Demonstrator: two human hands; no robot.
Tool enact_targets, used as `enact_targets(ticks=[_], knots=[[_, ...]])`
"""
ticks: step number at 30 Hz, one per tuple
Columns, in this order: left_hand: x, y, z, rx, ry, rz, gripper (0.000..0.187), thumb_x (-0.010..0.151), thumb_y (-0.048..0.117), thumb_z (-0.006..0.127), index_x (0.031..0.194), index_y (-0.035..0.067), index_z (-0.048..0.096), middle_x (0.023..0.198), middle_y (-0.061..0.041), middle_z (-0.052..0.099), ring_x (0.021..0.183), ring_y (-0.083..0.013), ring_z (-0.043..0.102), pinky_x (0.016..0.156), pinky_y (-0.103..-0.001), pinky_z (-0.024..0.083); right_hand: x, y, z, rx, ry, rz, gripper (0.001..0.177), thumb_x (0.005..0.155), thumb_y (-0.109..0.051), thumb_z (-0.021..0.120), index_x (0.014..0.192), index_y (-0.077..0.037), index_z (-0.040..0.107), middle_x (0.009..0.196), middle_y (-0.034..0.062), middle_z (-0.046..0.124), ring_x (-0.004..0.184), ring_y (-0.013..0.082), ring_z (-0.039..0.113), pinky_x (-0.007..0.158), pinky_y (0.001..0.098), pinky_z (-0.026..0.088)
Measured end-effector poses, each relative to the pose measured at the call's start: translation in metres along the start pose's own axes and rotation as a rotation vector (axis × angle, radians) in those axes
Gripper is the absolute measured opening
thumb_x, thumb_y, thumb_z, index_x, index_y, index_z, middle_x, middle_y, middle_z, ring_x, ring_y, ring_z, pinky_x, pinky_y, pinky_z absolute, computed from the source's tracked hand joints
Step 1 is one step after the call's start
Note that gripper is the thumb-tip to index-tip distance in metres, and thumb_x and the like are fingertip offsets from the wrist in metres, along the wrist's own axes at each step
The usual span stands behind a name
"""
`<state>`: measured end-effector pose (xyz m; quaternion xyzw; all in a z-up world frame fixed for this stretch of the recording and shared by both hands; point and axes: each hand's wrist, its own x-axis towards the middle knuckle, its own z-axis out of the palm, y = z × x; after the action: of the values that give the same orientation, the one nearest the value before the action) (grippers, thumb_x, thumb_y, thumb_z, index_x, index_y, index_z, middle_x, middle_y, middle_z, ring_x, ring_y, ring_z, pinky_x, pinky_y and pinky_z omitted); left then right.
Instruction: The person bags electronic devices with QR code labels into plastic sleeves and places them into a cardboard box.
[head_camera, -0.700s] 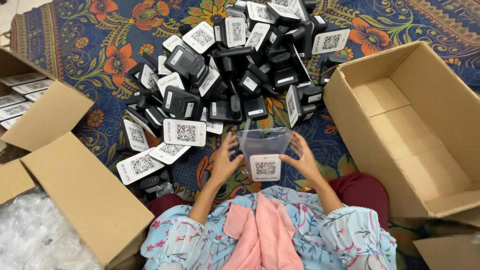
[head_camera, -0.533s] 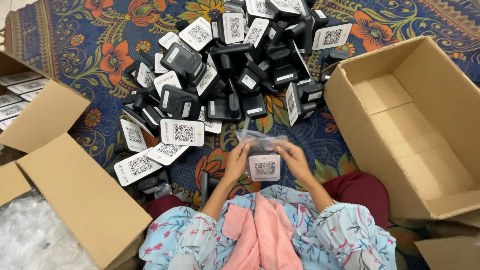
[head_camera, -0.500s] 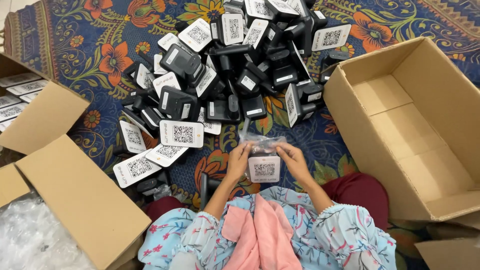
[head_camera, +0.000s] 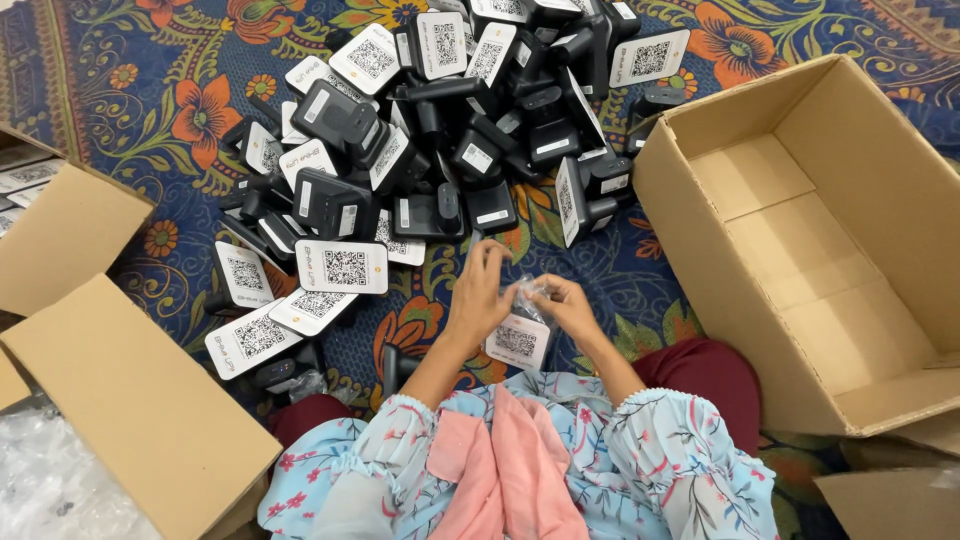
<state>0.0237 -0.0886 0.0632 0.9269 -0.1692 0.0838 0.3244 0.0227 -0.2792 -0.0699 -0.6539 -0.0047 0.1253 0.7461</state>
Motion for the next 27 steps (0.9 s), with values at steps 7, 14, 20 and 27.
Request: enact_targets(ticks=[7,14,20,27], knots=[[-0.029,-0.003,0.001,-0.011,-0.287,0.425,0.050,0.088,0.033,0.074,0.129,0.007,0.063,0.119,-0.012,0.062,0.106,-0.0354,0.061,0.087,-0.046,0.054,-0.005,0.013,-0.002,-0.065,0.028,0.279,0.012,0.098,-0.014,0.062,0.101,-0.009,0.073,0.093,-0.0037,0.072,0.085,0.0080,0.062,0.075,0.0245,0.046],[-0.003,-0.056,0.065,0.095,-0.374,0.014,0.055,0.094,0.050,0.066,0.126,0.005,0.065,0.105,-0.019,0.071,0.101,-0.0386,0.068,0.086,-0.048,0.053,-0.007,0.014,-0.013,0.264,0.313,0.132,0.035,0.097,-0.030,0.067,0.122,-0.005,0.069,0.120,0.0055,0.072,0.111,0.0153,0.064,0.095,0.0283,0.048],[0.062,-0.040,0.076,-0.464,-0.051,-0.479,0.057,0.098,0.045,0.069,0.123,-0.006,0.062,0.107,-0.021,0.069,0.096,-0.0323,0.072,0.081,-0.043,0.054,-0.045,-0.105,-0.033,0.405,0.394,0.347,0.078,0.095,-0.034,0.069,0.156,-0.025,0.022,0.152,0.0109,0.043,0.136,0.0323,0.044,0.102,0.0522,0.041],[0.158,0.112,0.076,-1.141,-0.263,-0.444,0.056,0.088,0.024,0.072,0.134,0.006,0.044,0.124,-0.009,0.066,0.109,-0.0213,0.068,0.092,-0.037,0.057,-0.022,-0.185,-0.128,0.604,0.189,-0.263,0.075,0.095,-0.008,0.075,0.156,-0.004,0.032,0.145,0.0186,0.058,0.125,0.0310,0.065,0.098,0.0500,0.059]])
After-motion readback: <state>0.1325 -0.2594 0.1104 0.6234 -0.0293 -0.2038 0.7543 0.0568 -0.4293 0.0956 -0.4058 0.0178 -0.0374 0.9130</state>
